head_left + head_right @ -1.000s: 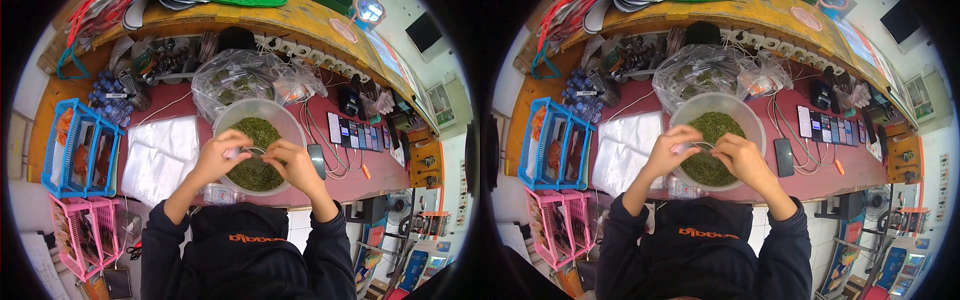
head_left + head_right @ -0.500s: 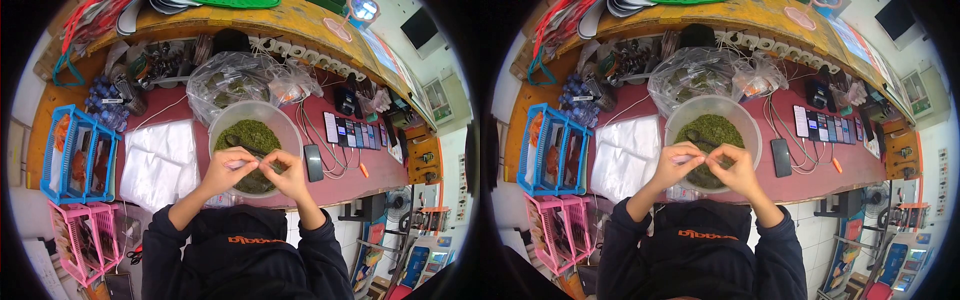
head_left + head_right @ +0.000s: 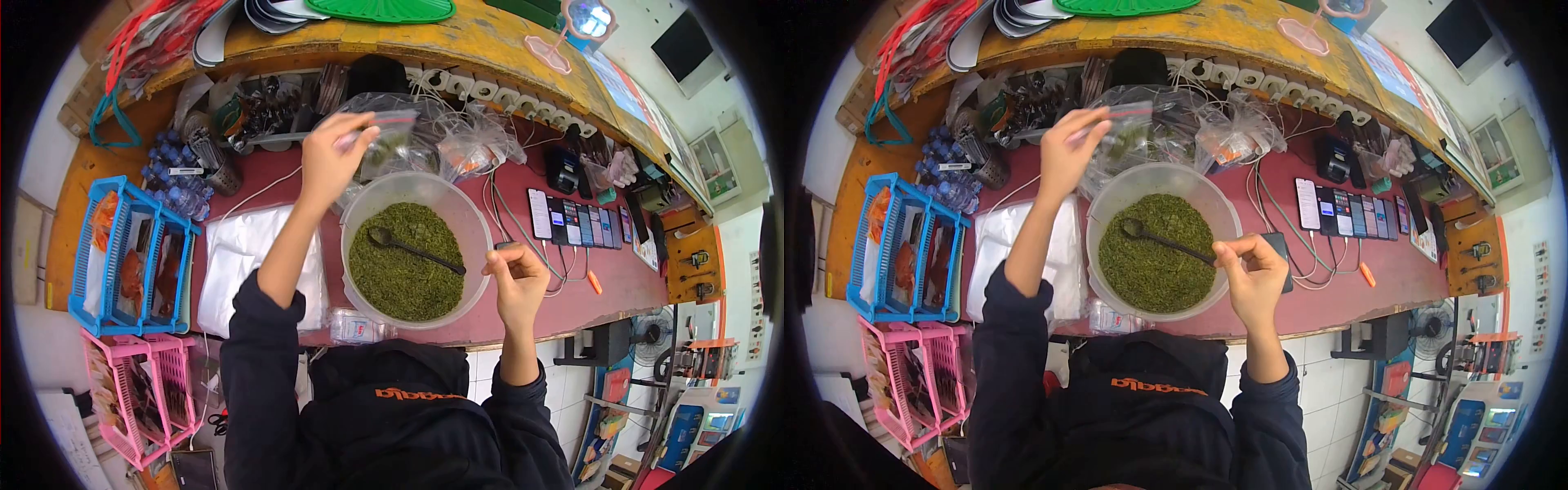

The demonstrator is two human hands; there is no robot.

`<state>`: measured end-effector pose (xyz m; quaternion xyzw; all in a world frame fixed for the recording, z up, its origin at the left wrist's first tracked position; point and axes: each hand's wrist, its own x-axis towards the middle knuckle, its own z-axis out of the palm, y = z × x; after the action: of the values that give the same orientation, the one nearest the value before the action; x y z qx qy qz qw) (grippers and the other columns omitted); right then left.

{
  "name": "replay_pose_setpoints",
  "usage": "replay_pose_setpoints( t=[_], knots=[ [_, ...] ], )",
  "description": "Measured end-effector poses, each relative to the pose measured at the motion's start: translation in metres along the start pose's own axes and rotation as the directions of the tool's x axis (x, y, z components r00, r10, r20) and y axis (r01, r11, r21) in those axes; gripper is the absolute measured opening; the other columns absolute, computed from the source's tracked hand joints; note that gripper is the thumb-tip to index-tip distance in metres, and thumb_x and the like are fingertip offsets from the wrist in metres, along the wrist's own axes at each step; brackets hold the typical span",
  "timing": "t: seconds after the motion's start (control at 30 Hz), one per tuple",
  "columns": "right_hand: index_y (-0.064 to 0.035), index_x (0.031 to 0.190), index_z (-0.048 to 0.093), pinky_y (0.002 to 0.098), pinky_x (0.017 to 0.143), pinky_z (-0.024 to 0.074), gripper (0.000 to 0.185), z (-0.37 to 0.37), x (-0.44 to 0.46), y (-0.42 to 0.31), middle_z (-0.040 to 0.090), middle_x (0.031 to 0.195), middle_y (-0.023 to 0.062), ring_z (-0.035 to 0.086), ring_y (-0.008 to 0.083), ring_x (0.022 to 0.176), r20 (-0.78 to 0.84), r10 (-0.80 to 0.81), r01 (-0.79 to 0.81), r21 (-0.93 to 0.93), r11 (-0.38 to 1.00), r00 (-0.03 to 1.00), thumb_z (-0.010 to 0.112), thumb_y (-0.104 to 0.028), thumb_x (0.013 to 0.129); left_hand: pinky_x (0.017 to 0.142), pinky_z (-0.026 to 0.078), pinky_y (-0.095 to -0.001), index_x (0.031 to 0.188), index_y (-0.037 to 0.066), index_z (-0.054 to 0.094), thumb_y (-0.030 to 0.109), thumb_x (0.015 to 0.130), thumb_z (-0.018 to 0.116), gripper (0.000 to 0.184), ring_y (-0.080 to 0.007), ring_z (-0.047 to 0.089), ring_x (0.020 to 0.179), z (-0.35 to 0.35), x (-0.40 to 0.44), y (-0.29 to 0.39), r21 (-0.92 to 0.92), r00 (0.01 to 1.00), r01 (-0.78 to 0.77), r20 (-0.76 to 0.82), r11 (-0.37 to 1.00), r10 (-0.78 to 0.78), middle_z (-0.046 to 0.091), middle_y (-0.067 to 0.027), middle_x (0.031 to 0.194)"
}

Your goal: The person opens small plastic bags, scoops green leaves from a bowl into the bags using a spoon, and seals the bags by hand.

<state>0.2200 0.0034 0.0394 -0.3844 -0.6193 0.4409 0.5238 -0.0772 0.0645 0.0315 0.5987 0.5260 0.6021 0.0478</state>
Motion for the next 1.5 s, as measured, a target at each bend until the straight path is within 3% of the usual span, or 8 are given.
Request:
replay_pose_setpoints(
  t=[0.33, 0.57, 0.67, 0.93, 1.03, 1.07, 1.3, 1.5],
  knots=[
    [-0.0041, 0.079, 0.063, 0.0357, 0.056, 0.0475, 0.005, 0.038, -0.001, 0.020, 0.062, 0.082, 0.0096, 0.060, 0.0290, 0.065, 0.298, -0.165, 0.300, -0.493, 0.817, 0.940, 0.067, -0.004, 0.081, 0.059, 0.046, -0.0222, 0.129, 0.003, 0.056, 0.034, 0.102, 0.047, 0.043, -0.0071, 0.053, 0.063, 0.040, -0.118, 0.058, -0.322, 0.511, 0.811, 0.796, 0.488, -0.324, 0.065, -0.0023, 0.091],
    [-0.0040, 0.084, 0.067, 0.0330, 0.059, 0.0507, 0.011, 0.036, 0.000, 0.015, 0.064, 0.080, 0.0085, 0.064, 0.0249, 0.068, 0.250, -0.368, 0.442, -0.597, 0.670, 0.896, 0.072, 0.000, 0.075, 0.064, 0.046, -0.0228, 0.128, 0.004, 0.057, 0.029, 0.103, 0.045, 0.037, -0.0082, 0.056, 0.072, 0.027, -0.122, 0.070, -0.449, 0.636, 0.739, 0.712, 0.502, -0.298, 0.063, -0.0018, 0.092],
    [-0.0039, 0.082, 0.068, 0.0274, 0.055, 0.0479, 0.009, 0.016, 0.007, 0.009, 0.064, 0.077, 0.0067, 0.063, 0.0169, 0.063, 0.080, -0.228, 0.229, -0.602, 0.765, 0.970, 0.072, 0.001, 0.077, 0.063, 0.048, -0.0279, 0.100, 0.006, 0.069, 0.014, 0.092, 0.062, 0.014, -0.0157, 0.063, 0.074, 0.010, -0.110, 0.056, -0.181, 0.972, 0.165, 0.197, 0.970, -0.128, 0.065, -0.0087, 0.086],
    [-0.0025, 0.077, 0.056, 0.0232, 0.051, 0.0426, 0.016, 0.026, -0.010, 0.014, 0.057, 0.067, 0.0003, 0.053, 0.0034, 0.056, 0.498, 0.371, -0.516, 0.189, 0.836, 0.784, 0.066, -0.007, 0.089, 0.051, 0.037, -0.0334, 0.078, -0.001, 0.063, 0.016, 0.086, 0.066, 0.019, -0.0198, 0.054, 0.056, 0.011, -0.119, 0.088, -0.232, 0.828, 0.360, 0.525, 0.904, -0.195, 0.054, -0.0100, 0.065],
    [-0.0009, 0.076, 0.054, 0.0298, 0.050, 0.0417, 0.020, 0.028, -0.016, 0.019, 0.056, 0.064, 0.0058, 0.053, 0.0120, 0.052, 0.487, 0.384, -0.333, -0.193, 0.923, 0.784, 0.062, -0.009, 0.092, 0.051, 0.043, -0.0371, 0.072, 0.008, 0.063, 0.022, 0.082, 0.070, 0.018, -0.0260, 0.059, 0.056, 0.007, -0.126, 0.091, -0.002, 0.854, 0.155, 0.503, 0.988, -0.133, 0.058, -0.0090, 0.066],
    [0.0008, 0.076, 0.051, 0.0352, 0.051, 0.0409, 0.020, 0.032, -0.015, 0.018, 0.054, 0.064, 0.0135, 0.052, 0.0252, 0.051, 0.440, -0.014, 0.172, -0.321, 0.931, 0.898, 0.059, -0.010, 0.092, 0.051, 0.043, -0.0371, 0.072, 0.008, 0.063, 0.022, 0.082, 0.070, 0.018, -0.0260, 0.059, 0.056, 0.005, -0.128, 0.091, 0.000, 0.853, 0.158, 0.504, 0.988, -0.136, 0.058, -0.0090, 0.066],
    [0.0036, 0.076, 0.053, 0.0257, 0.054, 0.0459, 0.014, 0.018, -0.003, 0.011, 0.062, 0.075, 0.0088, 0.058, 0.0110, 0.060, 0.406, 0.366, -0.326, -0.167, 0.931, 0.838, 0.063, 0.005, 0.085, 0.056, 0.049, -0.0385, 0.072, 0.011, 0.066, 0.033, 0.075, 0.076, 0.024, -0.0272, 0.065, 0.065, -0.007, -0.105, 0.088, 0.168, 0.883, 0.181, 0.405, 0.969, -0.235, 0.065, -0.0051, 0.069],
    [0.0030, 0.101, 0.068, 0.0213, 0.056, 0.0478, 0.026, 0.001, 0.014, 0.008, 0.066, 0.089, 0.0098, 0.064, 0.0106, 0.064, 0.574, 0.277, 0.001, -0.435, 0.900, 0.770, 0.067, 0.010, 0.076, 0.063, 0.050, -0.0381, 0.107, 0.019, 0.066, 0.041, 0.073, 0.077, 0.042, -0.0273, 0.066, 0.071, -0.009, -0.106, 0.044, 0.372, 0.633, -0.040, 0.728, 0.927, -0.264, 0.068, -0.0075, 0.078]
  ],
)
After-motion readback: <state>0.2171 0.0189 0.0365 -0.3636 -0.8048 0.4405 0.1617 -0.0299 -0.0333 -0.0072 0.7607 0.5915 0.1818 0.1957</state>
